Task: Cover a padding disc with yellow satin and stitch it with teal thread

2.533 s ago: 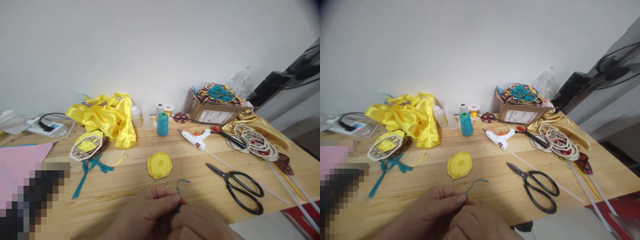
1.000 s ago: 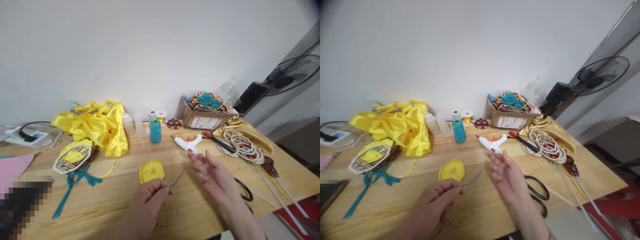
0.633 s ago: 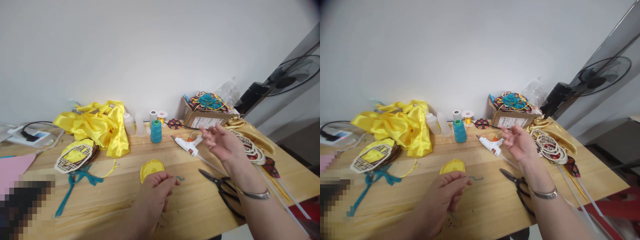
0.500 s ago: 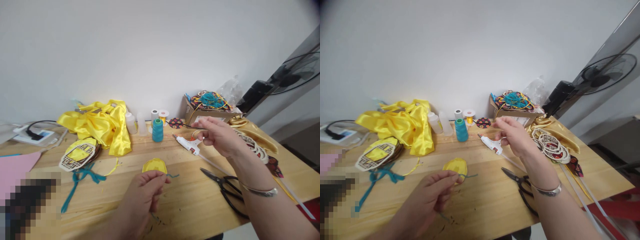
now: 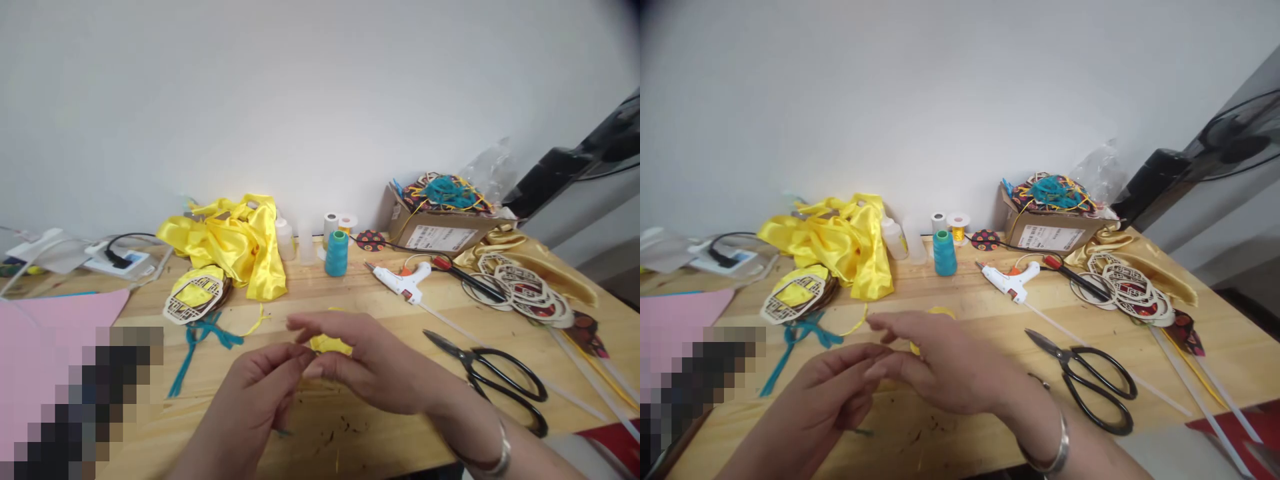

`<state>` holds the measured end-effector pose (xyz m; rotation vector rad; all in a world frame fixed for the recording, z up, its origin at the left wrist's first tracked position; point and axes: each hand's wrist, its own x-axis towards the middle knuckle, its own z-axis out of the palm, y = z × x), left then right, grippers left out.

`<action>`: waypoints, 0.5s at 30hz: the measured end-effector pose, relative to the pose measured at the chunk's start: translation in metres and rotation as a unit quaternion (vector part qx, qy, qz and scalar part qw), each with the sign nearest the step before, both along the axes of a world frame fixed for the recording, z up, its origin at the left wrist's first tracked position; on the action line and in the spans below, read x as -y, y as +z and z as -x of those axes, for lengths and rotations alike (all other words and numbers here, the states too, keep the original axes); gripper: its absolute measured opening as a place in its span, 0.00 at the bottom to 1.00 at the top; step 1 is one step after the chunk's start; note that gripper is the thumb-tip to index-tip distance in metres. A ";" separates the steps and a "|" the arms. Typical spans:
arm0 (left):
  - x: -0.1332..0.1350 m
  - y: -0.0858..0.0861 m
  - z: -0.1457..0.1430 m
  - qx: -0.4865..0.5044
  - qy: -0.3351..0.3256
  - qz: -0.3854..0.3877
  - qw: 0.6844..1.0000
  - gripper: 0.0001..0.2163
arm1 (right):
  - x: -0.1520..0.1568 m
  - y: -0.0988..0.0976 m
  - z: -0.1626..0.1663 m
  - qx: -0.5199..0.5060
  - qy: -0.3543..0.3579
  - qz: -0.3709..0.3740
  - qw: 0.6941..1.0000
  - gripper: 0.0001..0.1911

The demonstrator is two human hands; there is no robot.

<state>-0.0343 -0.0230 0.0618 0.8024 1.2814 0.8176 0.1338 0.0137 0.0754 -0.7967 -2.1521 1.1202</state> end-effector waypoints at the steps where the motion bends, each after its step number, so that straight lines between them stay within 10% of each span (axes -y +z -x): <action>1: 0.000 0.001 0.000 -0.020 -0.011 -0.012 1.000 0.10 | 0.001 -0.004 0.003 0.004 0.019 0.018 1.000 0.22; 15: 0.001 -0.009 0.005 -0.111 -0.032 0.009 0.993 0.14 | -0.009 -0.022 -0.029 0.056 -0.092 -0.001 0.994 0.08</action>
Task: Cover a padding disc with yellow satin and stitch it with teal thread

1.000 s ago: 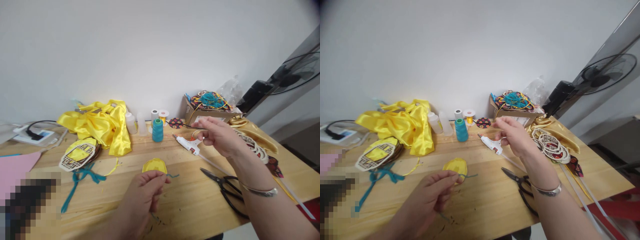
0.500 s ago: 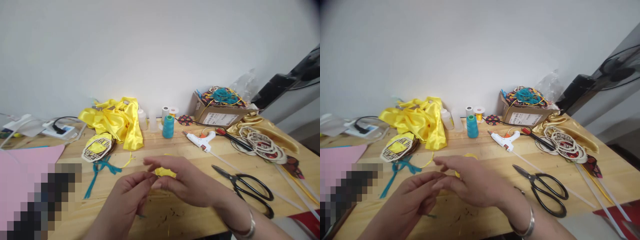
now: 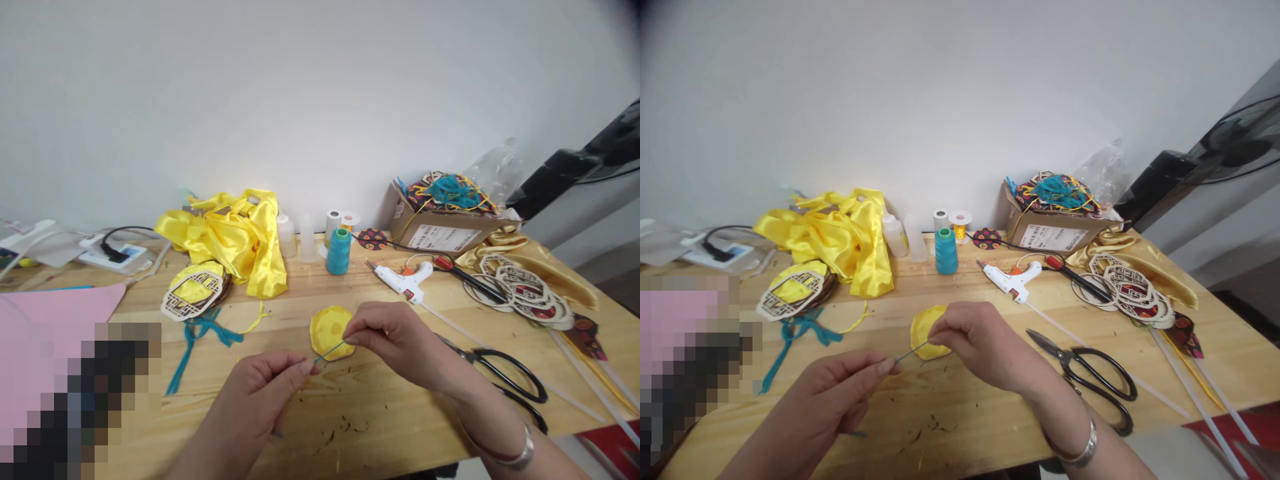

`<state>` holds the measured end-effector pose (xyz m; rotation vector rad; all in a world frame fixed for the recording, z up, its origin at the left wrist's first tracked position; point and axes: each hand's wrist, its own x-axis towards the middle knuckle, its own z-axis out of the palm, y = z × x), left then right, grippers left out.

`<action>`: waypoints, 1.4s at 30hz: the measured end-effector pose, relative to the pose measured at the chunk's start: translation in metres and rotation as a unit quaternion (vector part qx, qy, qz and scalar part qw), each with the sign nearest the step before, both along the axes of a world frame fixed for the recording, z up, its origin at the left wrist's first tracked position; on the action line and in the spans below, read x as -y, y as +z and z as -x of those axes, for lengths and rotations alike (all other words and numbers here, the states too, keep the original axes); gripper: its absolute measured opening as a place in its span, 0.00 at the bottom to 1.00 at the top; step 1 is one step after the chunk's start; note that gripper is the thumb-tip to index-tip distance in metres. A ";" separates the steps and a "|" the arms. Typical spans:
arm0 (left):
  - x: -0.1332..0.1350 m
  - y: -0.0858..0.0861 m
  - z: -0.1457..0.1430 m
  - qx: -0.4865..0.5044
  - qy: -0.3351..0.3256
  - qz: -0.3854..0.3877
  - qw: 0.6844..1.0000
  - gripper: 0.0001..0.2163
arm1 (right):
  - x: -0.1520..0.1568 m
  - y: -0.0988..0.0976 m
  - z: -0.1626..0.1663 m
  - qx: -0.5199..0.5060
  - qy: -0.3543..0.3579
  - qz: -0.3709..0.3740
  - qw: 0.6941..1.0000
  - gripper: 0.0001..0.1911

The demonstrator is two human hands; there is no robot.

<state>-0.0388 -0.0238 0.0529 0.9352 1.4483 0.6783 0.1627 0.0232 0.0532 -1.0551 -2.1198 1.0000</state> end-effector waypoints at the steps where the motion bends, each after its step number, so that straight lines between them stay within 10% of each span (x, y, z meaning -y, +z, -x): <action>1: 0.000 0.000 -0.001 -0.005 0.001 -0.003 1.000 0.14 | -0.001 0.001 -0.001 0.000 -0.006 -0.002 1.000 0.07; 8: -0.004 -0.004 0.010 -0.139 -0.151 -0.168 0.964 0.10 | 0.001 0.005 -0.007 0.021 0.010 -0.043 0.999 0.09; 11: -0.007 0.003 0.024 -0.344 -0.054 -0.439 0.828 0.13 | 0.003 0.008 -0.008 0.056 0.034 -0.069 0.995 0.09; 15: -0.007 0.022 0.026 -0.434 0.033 -0.570 0.696 0.22 | 0.007 0.016 -0.003 0.083 0.056 -0.114 0.988 0.10; 19: -0.005 0.024 0.003 -0.324 -0.033 -0.515 0.793 0.17 | 0.011 0.023 0.003 0.114 0.066 -0.126 0.983 0.11; 24: -0.005 0.009 -0.020 -0.086 -0.121 -0.243 0.959 0.13 | 0.013 0.023 0.003 0.132 0.073 -0.119 0.981 0.13; 42: -0.003 -0.009 -0.022 0.004 -0.049 -0.023 0.999 0.13 | 0.008 0.008 -0.002 0.144 0.019 -0.186 0.972 0.09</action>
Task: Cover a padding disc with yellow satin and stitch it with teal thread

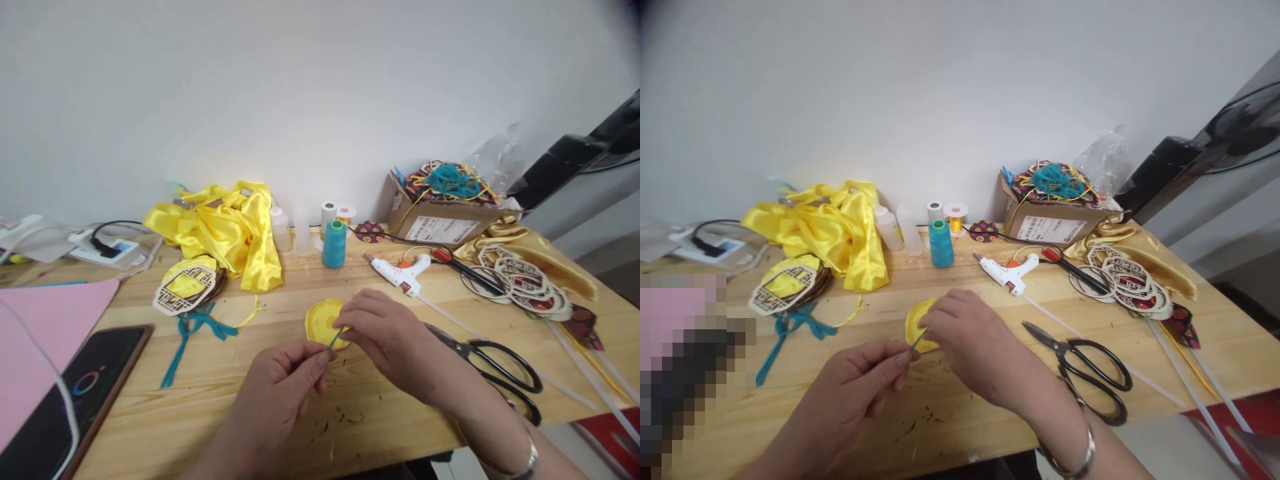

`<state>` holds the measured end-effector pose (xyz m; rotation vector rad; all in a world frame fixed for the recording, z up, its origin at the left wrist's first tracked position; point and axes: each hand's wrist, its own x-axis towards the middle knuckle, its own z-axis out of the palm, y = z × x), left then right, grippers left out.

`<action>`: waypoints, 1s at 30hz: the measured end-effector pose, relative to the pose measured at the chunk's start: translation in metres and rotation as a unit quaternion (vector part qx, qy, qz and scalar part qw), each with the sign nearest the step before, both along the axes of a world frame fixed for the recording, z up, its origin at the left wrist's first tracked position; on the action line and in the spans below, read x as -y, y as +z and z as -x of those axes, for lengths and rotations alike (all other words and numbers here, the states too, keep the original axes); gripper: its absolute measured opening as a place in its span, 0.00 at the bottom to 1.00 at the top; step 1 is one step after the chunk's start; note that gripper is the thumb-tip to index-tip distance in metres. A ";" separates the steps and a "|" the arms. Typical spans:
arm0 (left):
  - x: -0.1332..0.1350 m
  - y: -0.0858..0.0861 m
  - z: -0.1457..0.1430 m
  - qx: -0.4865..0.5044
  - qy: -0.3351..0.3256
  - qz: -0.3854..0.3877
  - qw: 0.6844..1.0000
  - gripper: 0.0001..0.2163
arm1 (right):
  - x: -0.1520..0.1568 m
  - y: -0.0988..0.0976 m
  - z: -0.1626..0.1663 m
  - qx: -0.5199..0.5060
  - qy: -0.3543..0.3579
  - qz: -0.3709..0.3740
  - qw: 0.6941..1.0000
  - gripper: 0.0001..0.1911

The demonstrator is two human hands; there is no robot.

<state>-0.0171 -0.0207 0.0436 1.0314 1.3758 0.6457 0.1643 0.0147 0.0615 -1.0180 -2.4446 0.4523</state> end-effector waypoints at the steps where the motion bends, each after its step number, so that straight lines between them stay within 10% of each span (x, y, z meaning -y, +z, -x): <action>1: 0.000 0.000 -0.001 0.014 0.018 0.004 1.000 0.13 | 0.002 -0.002 -0.005 -0.003 -0.040 -0.030 0.999 0.09; 7: 0.000 -0.004 0.003 0.098 0.100 0.033 0.990 0.11 | 0.042 -0.030 -0.082 0.201 -0.321 -0.069 0.923 0.12; 14: -0.002 -0.010 0.004 0.114 0.126 0.029 0.985 0.11 | 0.084 -0.076 -0.158 0.256 -0.378 0.057 0.888 0.20; 30: -0.004 -0.003 -0.002 0.081 0.133 0.034 0.987 0.11 | 0.064 0.004 -0.032 -0.013 -0.230 0.301 0.925 0.11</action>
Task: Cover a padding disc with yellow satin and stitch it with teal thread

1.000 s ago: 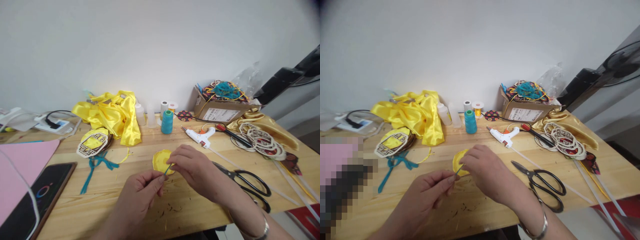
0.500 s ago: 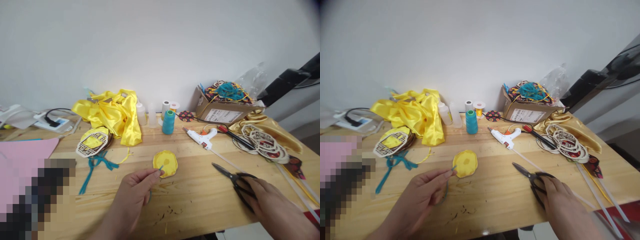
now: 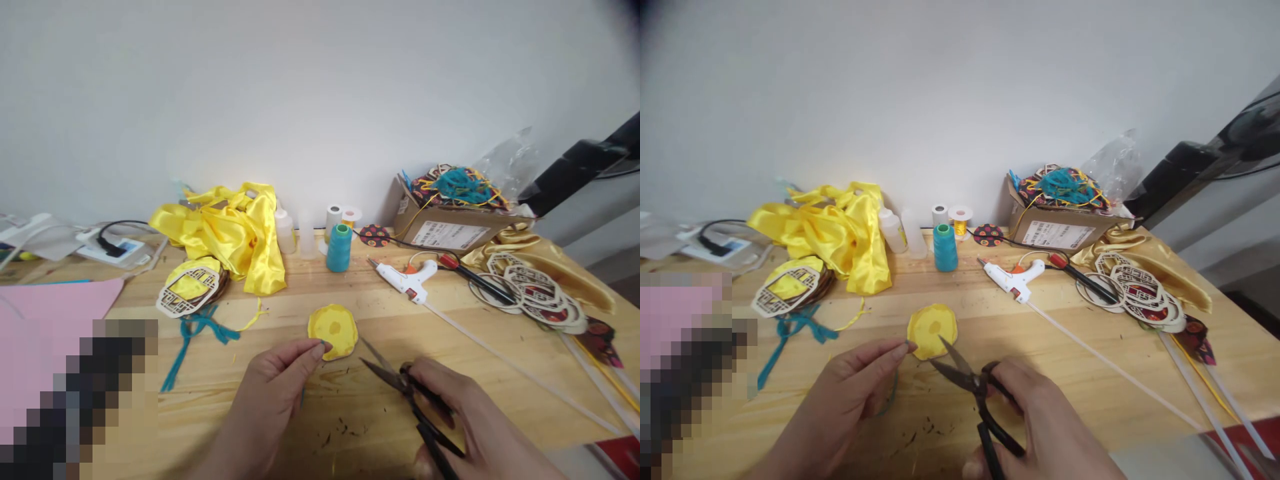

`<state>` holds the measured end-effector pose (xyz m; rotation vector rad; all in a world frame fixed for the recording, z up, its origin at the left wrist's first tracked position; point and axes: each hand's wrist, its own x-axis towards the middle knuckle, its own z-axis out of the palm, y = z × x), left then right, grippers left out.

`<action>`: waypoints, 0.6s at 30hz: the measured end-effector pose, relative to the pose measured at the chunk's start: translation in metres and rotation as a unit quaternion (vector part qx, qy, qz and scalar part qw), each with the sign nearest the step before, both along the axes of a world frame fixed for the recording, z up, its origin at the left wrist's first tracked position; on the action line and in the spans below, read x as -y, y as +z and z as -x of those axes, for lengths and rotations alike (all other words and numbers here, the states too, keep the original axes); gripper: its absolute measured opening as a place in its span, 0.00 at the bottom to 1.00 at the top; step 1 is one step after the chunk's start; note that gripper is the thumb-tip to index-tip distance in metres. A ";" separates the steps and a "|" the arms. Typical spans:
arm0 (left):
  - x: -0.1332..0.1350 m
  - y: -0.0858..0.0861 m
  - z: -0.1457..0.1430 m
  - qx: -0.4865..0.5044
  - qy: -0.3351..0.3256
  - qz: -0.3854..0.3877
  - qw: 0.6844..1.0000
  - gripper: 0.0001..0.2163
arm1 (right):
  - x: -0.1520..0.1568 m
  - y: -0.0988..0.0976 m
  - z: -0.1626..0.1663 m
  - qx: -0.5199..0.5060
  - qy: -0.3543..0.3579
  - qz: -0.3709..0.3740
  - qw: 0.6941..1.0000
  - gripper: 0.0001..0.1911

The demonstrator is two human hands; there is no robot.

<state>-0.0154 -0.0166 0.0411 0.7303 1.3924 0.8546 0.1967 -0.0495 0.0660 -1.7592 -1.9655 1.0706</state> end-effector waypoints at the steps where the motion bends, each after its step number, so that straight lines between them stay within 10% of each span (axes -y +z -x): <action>1: 0.000 0.001 0.000 0.002 0.001 0.000 1.000 0.10 | -0.003 0.004 0.005 0.020 0.002 0.034 0.999 0.10; 7: 0.003 0.002 0.002 0.019 -0.038 -0.016 0.999 0.08 | -0.017 0.001 0.016 0.082 0.026 0.118 0.989 0.12; 18: 0.006 -0.007 0.005 0.031 -0.108 -0.058 0.992 0.10 | -0.022 -0.001 0.029 0.104 0.059 0.060 0.991 0.12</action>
